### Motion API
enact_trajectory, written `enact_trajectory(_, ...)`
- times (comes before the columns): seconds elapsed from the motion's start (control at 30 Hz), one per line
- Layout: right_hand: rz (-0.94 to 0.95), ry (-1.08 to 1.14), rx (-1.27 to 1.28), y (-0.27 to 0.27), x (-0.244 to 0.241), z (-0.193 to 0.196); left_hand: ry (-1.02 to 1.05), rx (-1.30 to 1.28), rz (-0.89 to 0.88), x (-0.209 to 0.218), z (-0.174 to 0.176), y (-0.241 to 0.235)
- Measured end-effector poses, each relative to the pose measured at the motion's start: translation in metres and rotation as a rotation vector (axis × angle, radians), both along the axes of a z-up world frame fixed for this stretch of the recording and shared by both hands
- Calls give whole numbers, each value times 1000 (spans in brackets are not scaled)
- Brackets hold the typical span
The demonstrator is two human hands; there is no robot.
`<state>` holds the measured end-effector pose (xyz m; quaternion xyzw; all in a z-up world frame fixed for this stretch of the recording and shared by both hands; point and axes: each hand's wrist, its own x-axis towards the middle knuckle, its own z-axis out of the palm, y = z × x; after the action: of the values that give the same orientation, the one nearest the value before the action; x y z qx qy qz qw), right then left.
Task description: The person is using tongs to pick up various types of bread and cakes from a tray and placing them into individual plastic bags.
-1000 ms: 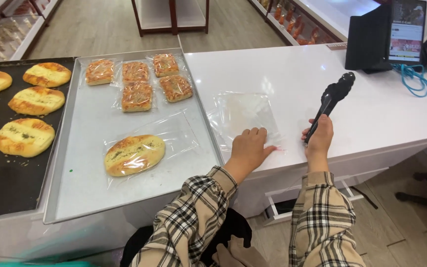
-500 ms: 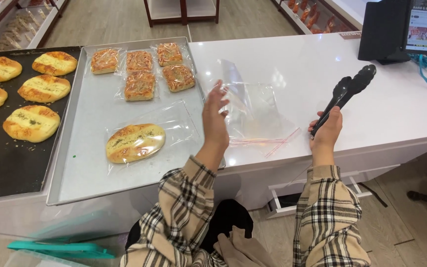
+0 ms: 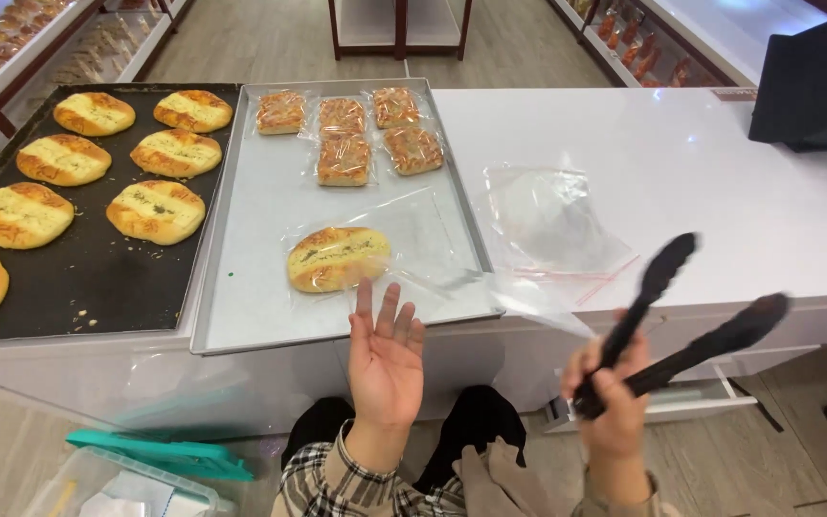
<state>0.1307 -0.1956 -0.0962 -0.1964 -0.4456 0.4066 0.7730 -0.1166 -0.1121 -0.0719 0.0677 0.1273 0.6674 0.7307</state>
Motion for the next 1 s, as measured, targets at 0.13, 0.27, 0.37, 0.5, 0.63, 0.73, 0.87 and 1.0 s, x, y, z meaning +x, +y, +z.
enact_trajectory(0.13,189,-29,-125,-27,-78,6,43,191,22,4,-9,-22)
enact_trajectory(0.27,147,-85,-104,-17,-93,24,319,593,8,-7,-21,-72)
enact_trajectory(0.37,135,-97,-133,-7,-110,24,428,653,-102,-29,-28,-94)
enact_trajectory(0.5,279,-11,-328,2,-145,7,435,839,-23,-62,-20,-107)
enact_trajectory(0.63,510,1,-353,3,-154,15,608,866,-102,-94,-8,-119)
enact_trajectory(0.73,412,-20,-251,0,-144,28,907,945,-171,-122,-9,-121)
enact_trajectory(0.87,370,-209,-236,-1,-120,35,660,944,-910,-165,-13,-104)
enact_trajectory(1.0,392,-464,-248,0,-117,44,360,756,-1096,-179,-60,-85)
